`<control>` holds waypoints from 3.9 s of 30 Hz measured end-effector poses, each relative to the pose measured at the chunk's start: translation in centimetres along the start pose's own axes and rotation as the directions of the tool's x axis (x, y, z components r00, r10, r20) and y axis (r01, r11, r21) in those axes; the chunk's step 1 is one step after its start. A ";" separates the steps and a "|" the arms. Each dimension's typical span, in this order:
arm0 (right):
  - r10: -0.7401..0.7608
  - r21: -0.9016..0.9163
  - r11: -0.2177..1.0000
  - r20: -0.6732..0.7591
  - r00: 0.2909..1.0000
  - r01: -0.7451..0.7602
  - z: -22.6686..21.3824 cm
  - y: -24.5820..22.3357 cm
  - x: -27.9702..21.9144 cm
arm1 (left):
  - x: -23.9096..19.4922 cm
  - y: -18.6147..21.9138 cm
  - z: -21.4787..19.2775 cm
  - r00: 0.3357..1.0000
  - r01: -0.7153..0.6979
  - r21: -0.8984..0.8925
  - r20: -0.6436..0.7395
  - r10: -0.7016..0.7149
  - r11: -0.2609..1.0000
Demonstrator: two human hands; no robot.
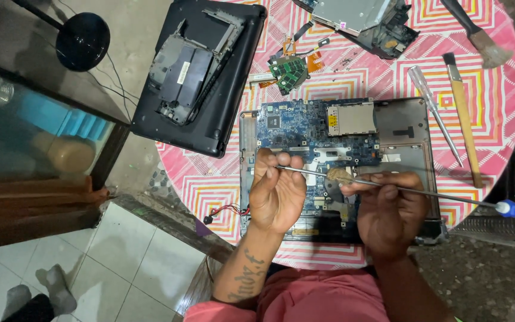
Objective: The person uses a screwdriver to remove screws from a laptop motherboard and then uses a brush to clean the board. The person handles the motherboard and various small components on a table.
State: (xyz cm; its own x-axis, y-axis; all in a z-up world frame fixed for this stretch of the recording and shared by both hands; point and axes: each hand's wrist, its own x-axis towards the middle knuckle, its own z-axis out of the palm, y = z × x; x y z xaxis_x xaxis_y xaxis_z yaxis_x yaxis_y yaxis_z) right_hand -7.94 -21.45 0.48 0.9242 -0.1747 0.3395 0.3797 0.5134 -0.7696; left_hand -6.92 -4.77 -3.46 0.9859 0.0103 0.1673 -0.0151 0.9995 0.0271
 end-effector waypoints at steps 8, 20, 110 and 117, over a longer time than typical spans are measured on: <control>-0.003 -0.004 1.000 -0.005 1.000 0.003 0.0 0.1 0.0 | 0.4 -0.1 -0.5 1.000 -0.026 0.062 -0.015 0.027 0.998; -0.007 -0.053 0.999 0.040 0.999 0.009 -0.4 0.1 -0.1 | 0.3 -0.5 -0.5 0.998 -0.037 0.032 -0.051 0.039 0.999; 0.209 -0.565 0.600 0.794 0.570 0.567 5.7 -0.4 5.4 | 4.1 7.1 -0.5 0.876 -0.455 0.769 0.294 -0.383 -0.449; 0.312 -0.529 0.624 0.844 0.437 0.575 8.1 -2.4 6.4 | 4.2 7.2 0.1 0.895 -0.388 0.791 0.200 -0.399 -0.474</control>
State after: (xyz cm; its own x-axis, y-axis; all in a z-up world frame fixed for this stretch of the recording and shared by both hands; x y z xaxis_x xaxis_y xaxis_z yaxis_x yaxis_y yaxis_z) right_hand -3.29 -17.04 8.90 0.4885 0.7929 0.3643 0.7897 -0.2241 -0.5711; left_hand -2.88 2.45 -2.47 0.8548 -0.3957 0.3358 -0.5074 -0.5007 0.7014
